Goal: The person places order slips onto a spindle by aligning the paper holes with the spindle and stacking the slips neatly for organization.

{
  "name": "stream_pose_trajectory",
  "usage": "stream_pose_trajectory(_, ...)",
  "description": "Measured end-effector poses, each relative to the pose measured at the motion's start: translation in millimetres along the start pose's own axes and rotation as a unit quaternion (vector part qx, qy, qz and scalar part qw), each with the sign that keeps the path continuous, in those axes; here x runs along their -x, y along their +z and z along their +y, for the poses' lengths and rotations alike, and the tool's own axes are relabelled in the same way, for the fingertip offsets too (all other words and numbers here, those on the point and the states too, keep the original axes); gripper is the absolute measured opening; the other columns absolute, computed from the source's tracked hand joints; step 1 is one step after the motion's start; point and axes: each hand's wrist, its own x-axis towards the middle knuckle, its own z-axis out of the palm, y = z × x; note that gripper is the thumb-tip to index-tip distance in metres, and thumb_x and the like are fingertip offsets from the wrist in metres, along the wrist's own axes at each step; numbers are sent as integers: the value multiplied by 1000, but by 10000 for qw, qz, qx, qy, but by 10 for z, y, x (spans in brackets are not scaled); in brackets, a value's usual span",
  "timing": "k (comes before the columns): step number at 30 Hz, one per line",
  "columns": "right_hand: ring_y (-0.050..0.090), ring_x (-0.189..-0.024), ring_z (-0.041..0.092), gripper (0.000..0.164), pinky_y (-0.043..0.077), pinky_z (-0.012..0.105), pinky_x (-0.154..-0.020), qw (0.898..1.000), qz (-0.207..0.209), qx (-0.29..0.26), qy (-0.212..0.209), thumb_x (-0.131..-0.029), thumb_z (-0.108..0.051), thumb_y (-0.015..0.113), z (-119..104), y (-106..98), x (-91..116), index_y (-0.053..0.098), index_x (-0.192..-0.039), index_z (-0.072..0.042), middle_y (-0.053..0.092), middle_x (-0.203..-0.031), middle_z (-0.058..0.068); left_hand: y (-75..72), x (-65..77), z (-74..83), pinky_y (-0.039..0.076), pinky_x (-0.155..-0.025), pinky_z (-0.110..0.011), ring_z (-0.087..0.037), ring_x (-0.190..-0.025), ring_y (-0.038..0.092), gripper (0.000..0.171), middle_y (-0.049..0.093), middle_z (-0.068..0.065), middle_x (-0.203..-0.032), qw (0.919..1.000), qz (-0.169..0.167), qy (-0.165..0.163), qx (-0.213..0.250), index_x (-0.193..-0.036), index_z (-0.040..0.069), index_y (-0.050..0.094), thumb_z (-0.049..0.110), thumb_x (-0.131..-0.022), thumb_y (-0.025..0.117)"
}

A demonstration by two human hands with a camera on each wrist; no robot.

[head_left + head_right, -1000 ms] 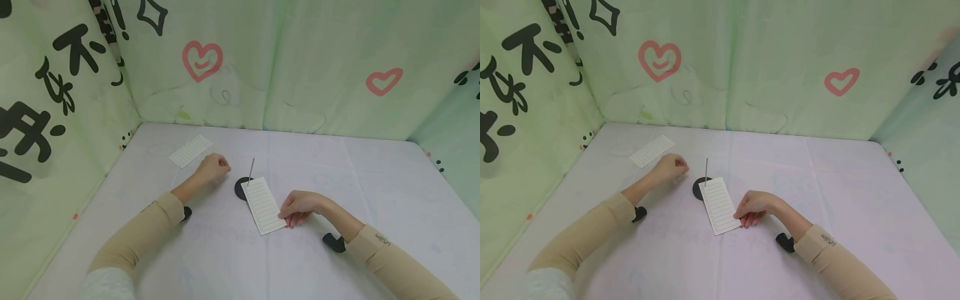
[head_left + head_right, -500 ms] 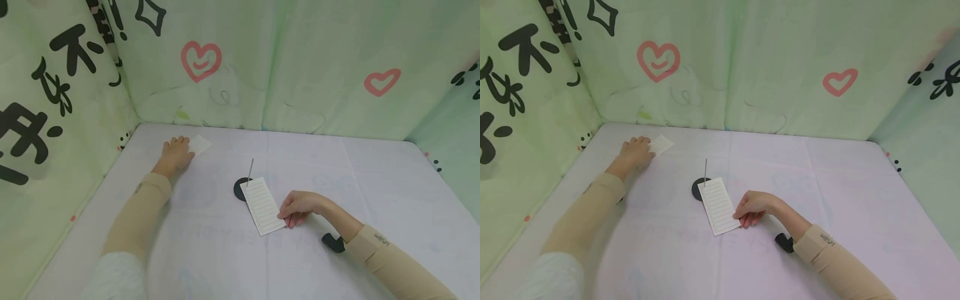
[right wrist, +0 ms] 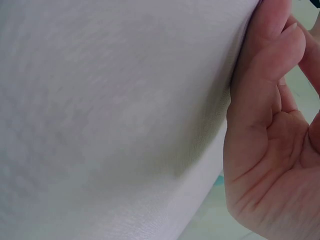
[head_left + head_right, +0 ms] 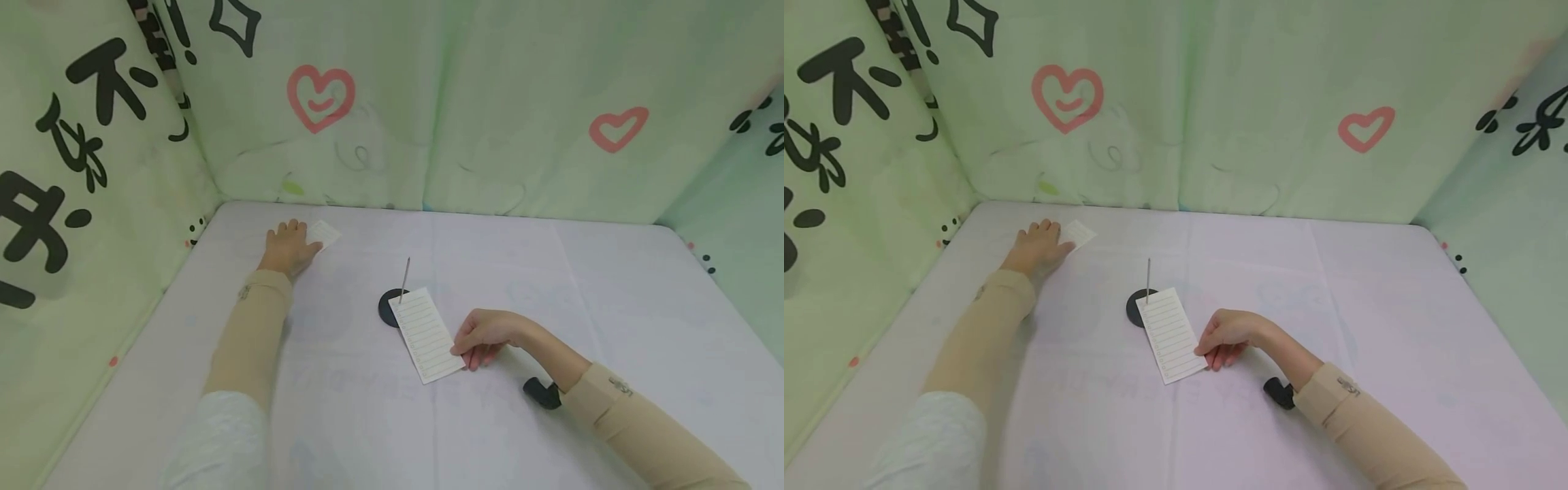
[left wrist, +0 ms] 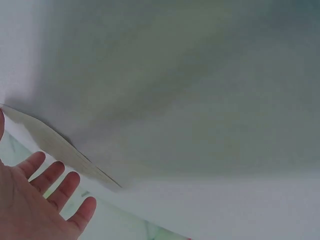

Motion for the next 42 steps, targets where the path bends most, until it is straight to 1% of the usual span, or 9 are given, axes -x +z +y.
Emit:
stream_pose_trajectory(8,57,-49,7,17,43,16,-44,10000,-27,-23,0,-80,-18,68,-2,-1,-9,66,-70,-4,62,-58,1,17,-37,46,12,-106,-57,-44,-134,7,74,7,-26,-148,9993,-188,-285,172,-141,-8,13,47,-96,33)
stream_pose_trajectory(17,56,-48,7,18,42,16,-43,9999,-54,9,-120,-81,-18,67,-15,-14,14,66,-71,-3,61,-58,1,121,-163,32,18,-104,-58,-44,-131,14,70,14,-27,-144,9997,-42,-232,26,-139,-8,19,44,-96,35)
stream_pose_trajectory(27,56,-48,7,19,43,16,-44,9999,-74,-17,-147,-81,-18,67,-5,-12,6,66,-70,-3,61,-58,1,77,-106,122,24,-103,-55,-43,-128,21,70,20,-29,-139,9993,6,-385,33,-138,-10,20,43,-96,39)
stream_pose_trajectory(30,57,-49,7,19,43,16,-44,9999,-88,-23,-147,-81,-18,67,5,-11,-2,65,-69,-3,61,-58,1,124,-162,101,30,-100,-54,-42,-123,27,74,25,-29,-135,9986,48,-505,-115,-137,-10,22,48,-94,39)
stream_pose_trajectory(31,57,-49,7,19,43,16,-44,9998,-94,-32,-146,-81,-18,67,7,-11,-3,65,-69,-3,61,-58,1,227,-270,35,34,-96,-54,-42,-119,30,80,27,-29,-132,9983,233,-468,-268,-137,-9,23,56,-92,33)
stream_pose_trajectory(34,57,-49,7,19,43,16,-44,9998,-95,-58,-133,-81,-18,67,6,-8,-2,66,-69,-3,61,-58,2,256,-314,17,37,-93,-51,-40,-114,34,82,31,-29,-127,9973,269,-520,-439,-134,-9,27,60,-90,31)
stream_pose_trajectory(37,57,-49,7,18,43,16,-44,9998,-93,-54,-152,-81,-17,67,6,-9,2,66,-69,-3,61,-58,2,222,-232,63,37,-92,-50,-41,-110,35,78,33,-31,-122,9967,400,-472,-516,-129,-10,30,58,-91,33)
stream_pose_trajectory(38,57,-49,7,18,43,16,-44,9998,-79,-61,-144,-81,-17,67,4,-8,3,66,-69,-3,61,-58,2,124,-119,134,35,-95,-50,-42,-112,35,72,33,-31,-123,9974,268,-516,-425,-128,-11,31,51,-93,38)
stream_pose_trajectory(42,57,-49,7,18,43,16,-44,9998,-78,-47,-170,-80,-17,67,13,-11,0,66,-70,-3,61,-58,2,104,-32,175,33,-96,-51,-43,-112,35,66,34,-33,-122,9972,479,-476,-314,-124,-12,33,46,-93,42)
